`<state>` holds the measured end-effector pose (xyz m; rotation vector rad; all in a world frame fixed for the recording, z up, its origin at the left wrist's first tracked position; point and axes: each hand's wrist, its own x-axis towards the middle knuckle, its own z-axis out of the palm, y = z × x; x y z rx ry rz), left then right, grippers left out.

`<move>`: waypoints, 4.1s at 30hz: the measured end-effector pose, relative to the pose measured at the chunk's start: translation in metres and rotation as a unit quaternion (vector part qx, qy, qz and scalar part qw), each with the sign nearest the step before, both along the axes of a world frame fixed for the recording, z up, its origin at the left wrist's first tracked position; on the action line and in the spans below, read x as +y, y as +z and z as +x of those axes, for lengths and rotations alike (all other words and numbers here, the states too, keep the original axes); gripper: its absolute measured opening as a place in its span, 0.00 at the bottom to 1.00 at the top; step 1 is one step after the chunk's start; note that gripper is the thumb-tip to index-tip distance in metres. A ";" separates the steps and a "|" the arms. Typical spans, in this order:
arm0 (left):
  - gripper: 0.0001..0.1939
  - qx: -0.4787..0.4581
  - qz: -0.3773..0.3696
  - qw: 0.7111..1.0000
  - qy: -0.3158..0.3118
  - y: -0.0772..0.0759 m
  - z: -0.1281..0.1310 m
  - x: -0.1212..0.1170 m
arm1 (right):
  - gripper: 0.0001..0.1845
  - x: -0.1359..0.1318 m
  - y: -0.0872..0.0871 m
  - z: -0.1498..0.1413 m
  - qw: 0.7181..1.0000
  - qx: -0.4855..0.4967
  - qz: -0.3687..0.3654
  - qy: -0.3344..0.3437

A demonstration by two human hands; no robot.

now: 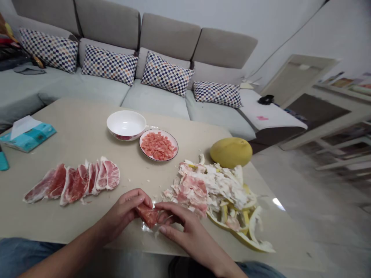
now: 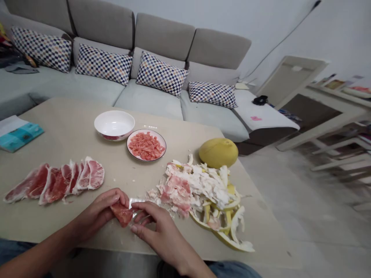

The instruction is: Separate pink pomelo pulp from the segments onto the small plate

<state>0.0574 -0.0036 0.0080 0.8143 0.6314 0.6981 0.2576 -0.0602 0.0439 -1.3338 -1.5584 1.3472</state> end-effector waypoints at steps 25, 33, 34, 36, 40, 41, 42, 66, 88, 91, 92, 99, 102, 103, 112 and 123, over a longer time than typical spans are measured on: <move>0.13 0.154 0.240 0.956 0.063 -0.010 -0.005 -0.001 | 0.19 0.018 -0.027 0.050 0.954 -0.242 0.111 -0.140; 0.16 0.147 0.299 0.941 0.050 -0.004 -0.002 -0.002 | 0.15 0.017 -0.042 0.058 0.888 -0.377 0.236 -0.117; 0.16 0.147 0.308 0.939 0.047 -0.004 -0.002 -0.002 | 0.15 0.015 -0.041 0.056 0.890 -0.372 0.237 -0.117; 0.17 0.144 0.327 0.933 0.043 -0.005 -0.002 -0.003 | 0.10 0.013 -0.038 0.052 0.903 -0.339 0.245 -0.100; 0.19 0.133 0.355 0.925 0.037 -0.008 -0.001 -0.005 | 0.10 0.009 -0.032 0.044 0.933 -0.275 0.208 -0.103; 0.19 0.131 0.357 0.924 0.035 -0.008 -0.001 -0.005 | 0.11 0.008 -0.030 0.042 0.936 -0.268 0.199 -0.110; 0.19 0.130 0.355 0.925 0.032 -0.009 0.000 -0.005 | 0.10 0.007 -0.028 0.040 0.940 -0.259 0.196 -0.108; 0.21 0.132 0.043 0.986 -0.090 -0.021 0.011 -0.017 | 0.15 -0.001 -0.032 0.011 0.959 -0.077 0.273 -0.015; 0.15 0.176 0.134 0.975 0.000 -0.009 0.010 -0.021 | 0.13 -0.004 -0.028 0.001 0.995 -0.010 0.012 -0.099; 0.16 0.158 0.121 0.980 -0.006 -0.011 0.009 -0.018 | 0.14 -0.004 -0.026 0.004 0.995 0.009 -0.018 -0.097; 0.16 0.152 0.117 0.981 -0.007 -0.012 0.008 -0.017 | 0.15 -0.003 -0.025 0.006 0.995 0.022 -0.034 -0.096; 0.19 0.080 -0.005 0.994 -0.076 -0.007 0.004 -0.009 | 0.20 0.005 -0.027 0.017 0.967 0.188 -0.172 -0.028; 0.19 0.077 -0.041 0.991 -0.104 -0.004 0.001 -0.006 | 0.20 0.007 -0.028 0.021 0.954 0.221 -0.203 -0.004; 0.19 0.073 -0.053 0.990 -0.112 -0.003 0.001 -0.005 | 0.20 0.007 -0.029 0.022 0.948 0.235 -0.215 0.002; 0.15 -0.023 -0.173 0.977 -0.124 -0.001 0.001 -0.002 | 0.20 0.007 -0.036 0.024 0.886 0.339 -0.318 -0.003; 0.20 0.051 -0.112 0.988 -0.093 -0.008 0.007 -0.005 | 0.23 0.007 -0.035 0.013 0.947 0.212 -0.242 -0.015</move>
